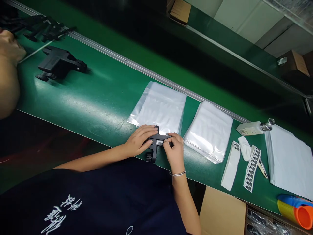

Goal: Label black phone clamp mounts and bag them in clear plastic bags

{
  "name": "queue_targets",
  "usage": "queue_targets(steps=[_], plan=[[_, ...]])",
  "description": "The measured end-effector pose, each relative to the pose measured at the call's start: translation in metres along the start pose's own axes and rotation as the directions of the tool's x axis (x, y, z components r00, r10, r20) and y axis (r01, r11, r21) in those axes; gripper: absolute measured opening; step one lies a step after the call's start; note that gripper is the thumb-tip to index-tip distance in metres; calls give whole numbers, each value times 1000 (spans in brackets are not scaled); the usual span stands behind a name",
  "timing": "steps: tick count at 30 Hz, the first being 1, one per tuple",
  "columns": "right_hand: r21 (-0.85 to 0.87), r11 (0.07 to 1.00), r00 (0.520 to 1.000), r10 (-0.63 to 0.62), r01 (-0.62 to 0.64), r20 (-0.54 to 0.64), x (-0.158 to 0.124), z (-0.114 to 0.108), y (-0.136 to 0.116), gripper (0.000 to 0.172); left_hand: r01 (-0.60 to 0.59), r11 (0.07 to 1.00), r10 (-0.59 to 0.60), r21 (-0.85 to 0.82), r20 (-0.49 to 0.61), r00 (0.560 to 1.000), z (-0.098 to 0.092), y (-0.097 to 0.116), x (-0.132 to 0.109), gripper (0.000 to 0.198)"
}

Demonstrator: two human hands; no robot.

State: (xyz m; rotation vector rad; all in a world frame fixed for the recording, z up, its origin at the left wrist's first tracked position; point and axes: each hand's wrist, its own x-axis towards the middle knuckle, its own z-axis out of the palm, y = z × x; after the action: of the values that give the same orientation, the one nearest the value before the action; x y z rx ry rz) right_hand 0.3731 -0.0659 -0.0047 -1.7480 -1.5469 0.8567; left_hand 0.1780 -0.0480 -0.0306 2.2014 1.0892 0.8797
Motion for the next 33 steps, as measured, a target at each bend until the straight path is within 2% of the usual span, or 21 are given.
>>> queue_targets(steps=[2,5,8,14,18,22,24,26,28,33], plan=[[-2,1000,1000,-7,7,-1,0,0,0,18,-133,991,130,33,89,988,-8,-3,-2,33],[0,1000,1000,-16,16,-5,1,0,1,18,-248,966,228,76,205,952,-16,-8,-2,30],[4,1000,1000,-22,22,2,1,-1,3,18,-291,952,253,95,288,923,-21,-11,1,31],[6,999,999,-34,34,14,2,1,4,19,-315,933,221,175,412,884,-25,-7,5,34],[-1,999,999,-44,44,24,2,-2,4,20,-371,907,264,200,418,869,-26,-7,7,35],[48,999,1000,-8,7,17,2,-23,10,19,-402,889,288,220,413,864,-26,-10,9,33],[34,999,999,-37,36,40,1,-37,17,30,-437,868,322,236,402,857,-26,-12,9,33],[-25,994,983,-104,109,153,1,-46,26,47,-463,853,352,243,386,853,-27,-13,10,32],[-71,983,956,-149,172,254,1,-49,34,54,-458,857,352,234,382,854,-28,-13,12,32],[-116,974,959,-161,192,235,2,-42,47,52,-431,876,313,214,428,848,-32,-9,18,32]])
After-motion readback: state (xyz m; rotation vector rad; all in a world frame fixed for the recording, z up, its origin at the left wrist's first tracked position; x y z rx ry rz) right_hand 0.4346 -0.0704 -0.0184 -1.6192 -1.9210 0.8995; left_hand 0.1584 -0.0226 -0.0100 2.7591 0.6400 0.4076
